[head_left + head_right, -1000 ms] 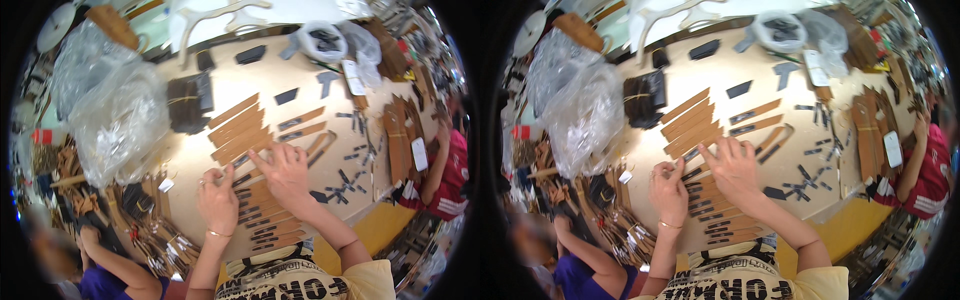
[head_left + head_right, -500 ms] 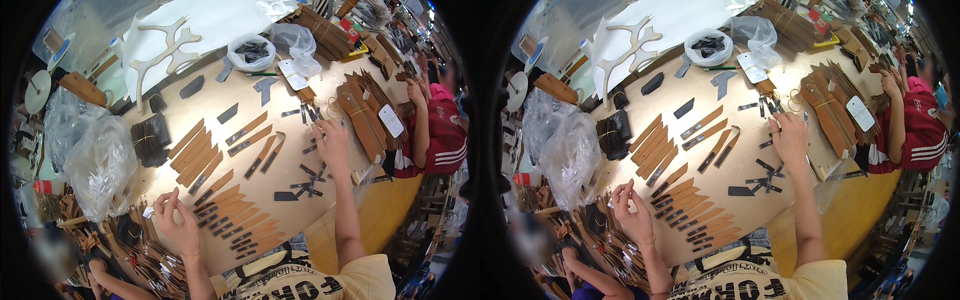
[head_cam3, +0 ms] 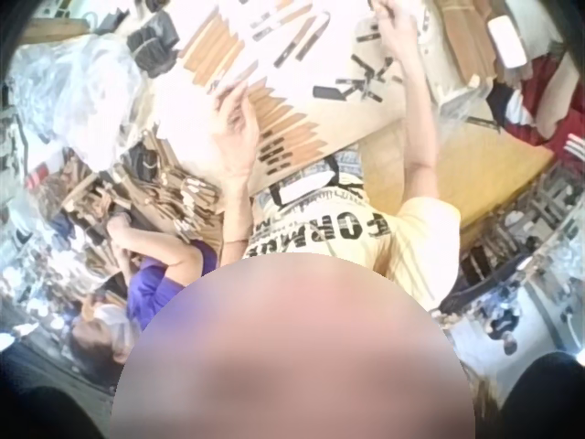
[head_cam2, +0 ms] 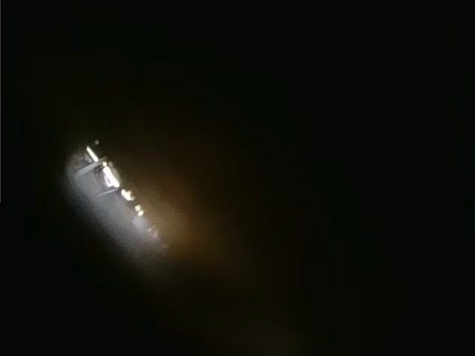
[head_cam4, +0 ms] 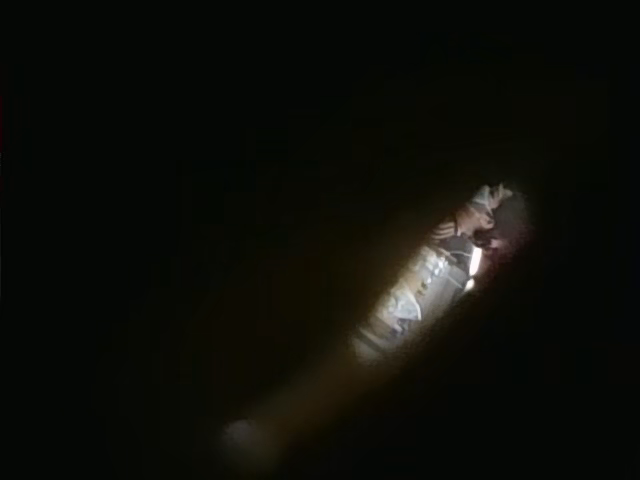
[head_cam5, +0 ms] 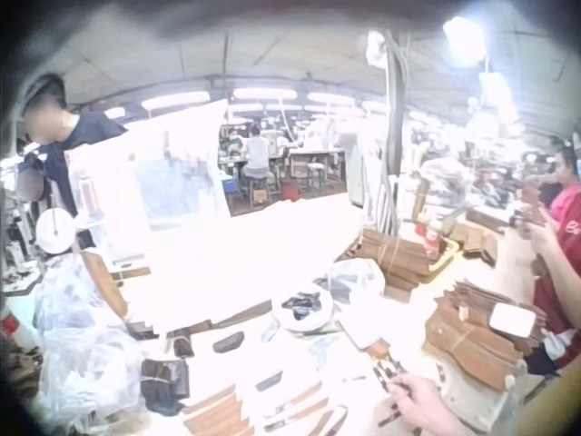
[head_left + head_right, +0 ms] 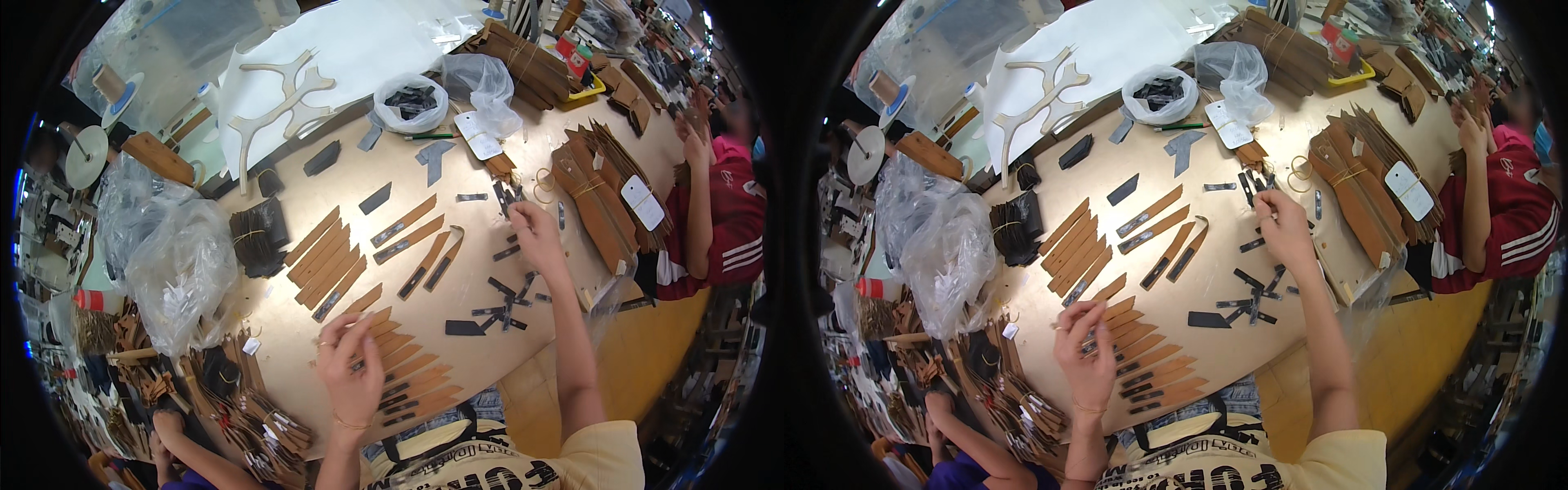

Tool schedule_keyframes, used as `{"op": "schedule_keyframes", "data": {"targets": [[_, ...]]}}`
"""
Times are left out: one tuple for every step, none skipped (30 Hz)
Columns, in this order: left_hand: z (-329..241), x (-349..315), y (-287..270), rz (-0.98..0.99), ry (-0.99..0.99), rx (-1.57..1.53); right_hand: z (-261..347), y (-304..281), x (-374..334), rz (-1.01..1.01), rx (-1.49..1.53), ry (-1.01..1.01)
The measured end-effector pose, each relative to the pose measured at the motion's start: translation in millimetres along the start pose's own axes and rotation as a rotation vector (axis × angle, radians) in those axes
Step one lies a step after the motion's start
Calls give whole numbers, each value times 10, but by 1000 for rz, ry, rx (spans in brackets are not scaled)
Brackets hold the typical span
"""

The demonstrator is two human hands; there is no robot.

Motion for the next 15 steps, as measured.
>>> {"op": "schedule_keyframes", "data": {"targets": [[-45, 33, 125, 53, -10, -91, -114, 25, -92, 56, 339, 170], [-102, 65, 267, 110, -21, -181, 18, -8, -181, 84, 386, 96], [-232, 105, 402, 154, 44, -204, 110, -36, -292, 106, 420, 74], [-371, 141, 522, 164, 118, -208, 196, -53, -408, 125, 453, 67], [-510, 166, 660, 176, 193, -213, 273, -48, -529, 121, 485, 71], [-639, 184, 790, 189, 268, -217, 349, -20, -628, 128, 474, 76], [-724, 220, 900, 172, 324, -184, 444, 6, -712, 137, 479, 56], [-797, 254, 1009, 154, 381, -152, 568, 12, -769, 143, 503, -8], [-858, 266, 1078, 136, 440, -120, 611, 23, -802, 149, 521, -6], [-850, 290, 1133, 137, 428, -132, 634, -5, -807, 112, 463, -10], [-836, 304, 1178, 140, 414, -143, 681, -42, -813, 75, 424, -44], [-814, 315, 1206, 144, 400, -152, 712, -84, -817, 36, 381, -68], [-821, 307, 1213, 137, 420, -132, 729, -94, -820, 45, 377, -76], [-827, 296, 1210, 128, 438, -111, 733, -110, -822, 54, 369, -77], [-832, 289, 1203, 119, 457, -90, 742, -126, -823, 58, 359, -84]]}}
Point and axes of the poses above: each hand's wrist, its own x-axis towards the middle knuckle, its own y-axis out of the palm, z = x × y, the point moved 10 cm from there along x, towards the middle knuckle, and after that the axes turned 5 degrees about -x, right-handed, at the moved point
